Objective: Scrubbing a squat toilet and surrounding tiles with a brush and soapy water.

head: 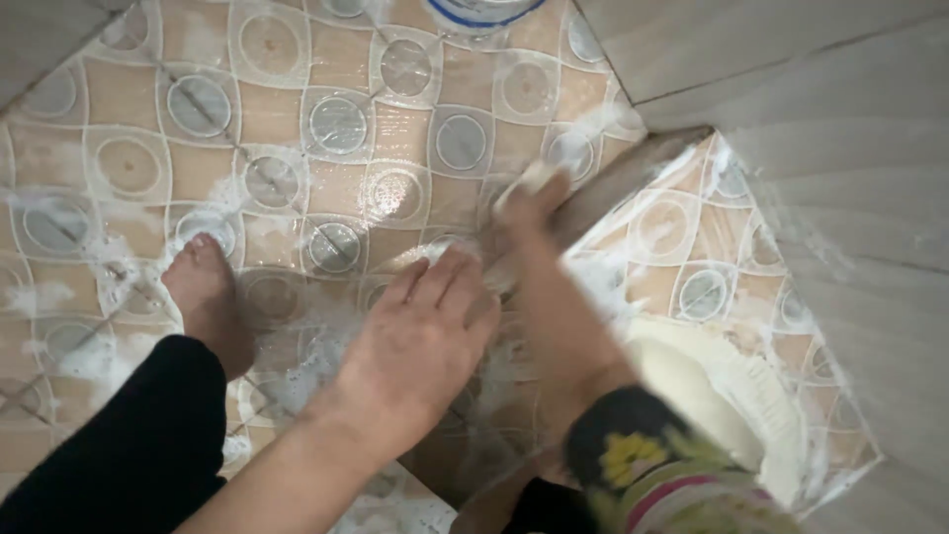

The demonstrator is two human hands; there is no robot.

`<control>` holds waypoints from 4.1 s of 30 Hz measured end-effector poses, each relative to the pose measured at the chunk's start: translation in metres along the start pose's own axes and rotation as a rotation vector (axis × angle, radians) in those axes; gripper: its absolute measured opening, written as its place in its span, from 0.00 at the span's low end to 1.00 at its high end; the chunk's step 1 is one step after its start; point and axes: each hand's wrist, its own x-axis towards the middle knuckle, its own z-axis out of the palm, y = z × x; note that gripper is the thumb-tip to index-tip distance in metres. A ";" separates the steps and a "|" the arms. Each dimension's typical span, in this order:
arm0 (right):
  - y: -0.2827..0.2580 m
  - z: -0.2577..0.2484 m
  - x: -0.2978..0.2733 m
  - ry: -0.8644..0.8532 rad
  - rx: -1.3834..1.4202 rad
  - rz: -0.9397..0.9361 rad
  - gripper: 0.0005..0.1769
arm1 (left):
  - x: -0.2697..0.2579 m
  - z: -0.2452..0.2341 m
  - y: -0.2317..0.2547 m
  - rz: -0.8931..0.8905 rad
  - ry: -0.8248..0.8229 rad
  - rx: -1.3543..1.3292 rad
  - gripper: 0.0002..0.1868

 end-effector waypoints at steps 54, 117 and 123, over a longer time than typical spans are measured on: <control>-0.169 -0.068 -0.073 -0.915 -1.290 -0.644 0.22 | -0.043 -0.016 -0.034 -0.139 0.156 -0.035 0.21; -0.170 0.011 -0.138 -1.300 -1.289 -0.702 0.37 | -0.247 0.078 0.022 -0.625 0.313 -0.086 0.20; -0.147 -0.042 -0.036 -0.942 -1.688 -0.508 0.33 | -0.282 0.077 0.023 -0.716 0.331 -0.122 0.20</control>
